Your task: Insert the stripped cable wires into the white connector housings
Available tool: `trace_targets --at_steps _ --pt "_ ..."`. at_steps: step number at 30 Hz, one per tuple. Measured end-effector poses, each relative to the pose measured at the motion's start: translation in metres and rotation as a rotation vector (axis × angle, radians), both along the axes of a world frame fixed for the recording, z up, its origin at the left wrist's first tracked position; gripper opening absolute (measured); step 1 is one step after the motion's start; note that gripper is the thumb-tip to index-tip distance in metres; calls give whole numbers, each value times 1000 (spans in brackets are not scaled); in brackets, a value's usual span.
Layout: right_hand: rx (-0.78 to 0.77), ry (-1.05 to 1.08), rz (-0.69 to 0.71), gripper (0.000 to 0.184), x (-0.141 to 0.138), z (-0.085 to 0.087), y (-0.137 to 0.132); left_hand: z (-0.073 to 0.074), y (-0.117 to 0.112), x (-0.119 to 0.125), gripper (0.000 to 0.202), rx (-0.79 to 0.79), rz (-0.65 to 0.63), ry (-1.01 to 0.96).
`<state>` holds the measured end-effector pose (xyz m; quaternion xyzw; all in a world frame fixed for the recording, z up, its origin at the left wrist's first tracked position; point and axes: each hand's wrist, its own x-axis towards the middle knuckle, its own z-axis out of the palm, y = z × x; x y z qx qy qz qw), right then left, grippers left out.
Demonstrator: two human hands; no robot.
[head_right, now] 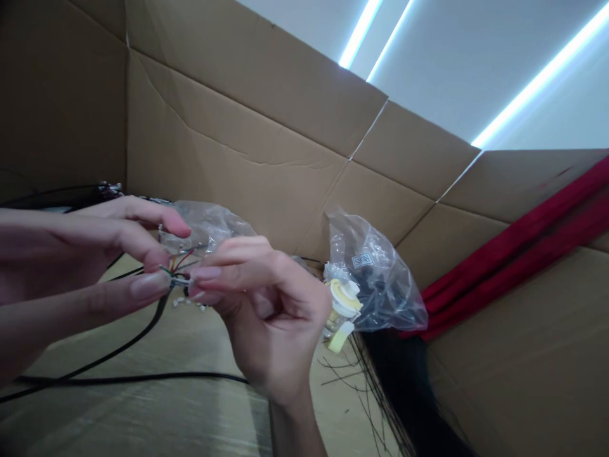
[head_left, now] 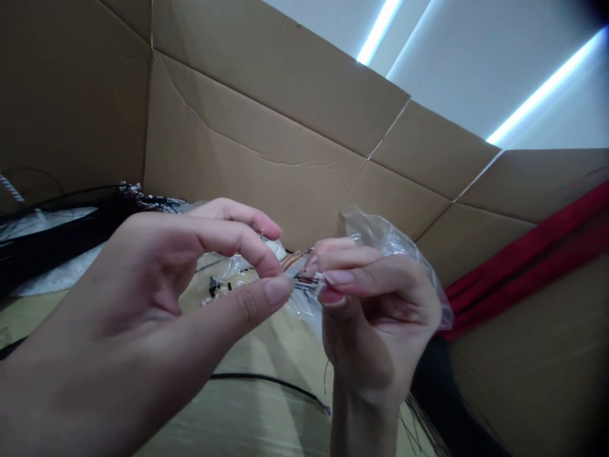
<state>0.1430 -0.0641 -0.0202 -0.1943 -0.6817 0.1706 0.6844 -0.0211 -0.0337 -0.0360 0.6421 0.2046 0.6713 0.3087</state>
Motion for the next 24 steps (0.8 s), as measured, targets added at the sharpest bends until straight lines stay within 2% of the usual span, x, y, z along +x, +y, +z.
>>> trace_targets --at_steps 6,10,14,16,18,20,24 --pt "1 -10 16 21 1 0 -1 7 -1 12 18 6 14 -40" --pt "27 -17 9 24 2 -1 1 3 2 3 14 33 9 20" --pt "187 -31 -13 17 -1 2 8 -4 6 -6 6 98 1 141" --pt "261 -29 -38 12 -4 4 9 -4 6 -6 11 87 46 74" --pt "264 -20 -68 11 -6 6 9 -2 4 -4 19 72 95 -50" --pt "247 -24 -85 11 -8 7 8 0 4 -3 23 70 112 -90" --pt "285 -17 -92 13 -9 6 8 -5 5 -6 23 133 54 106"
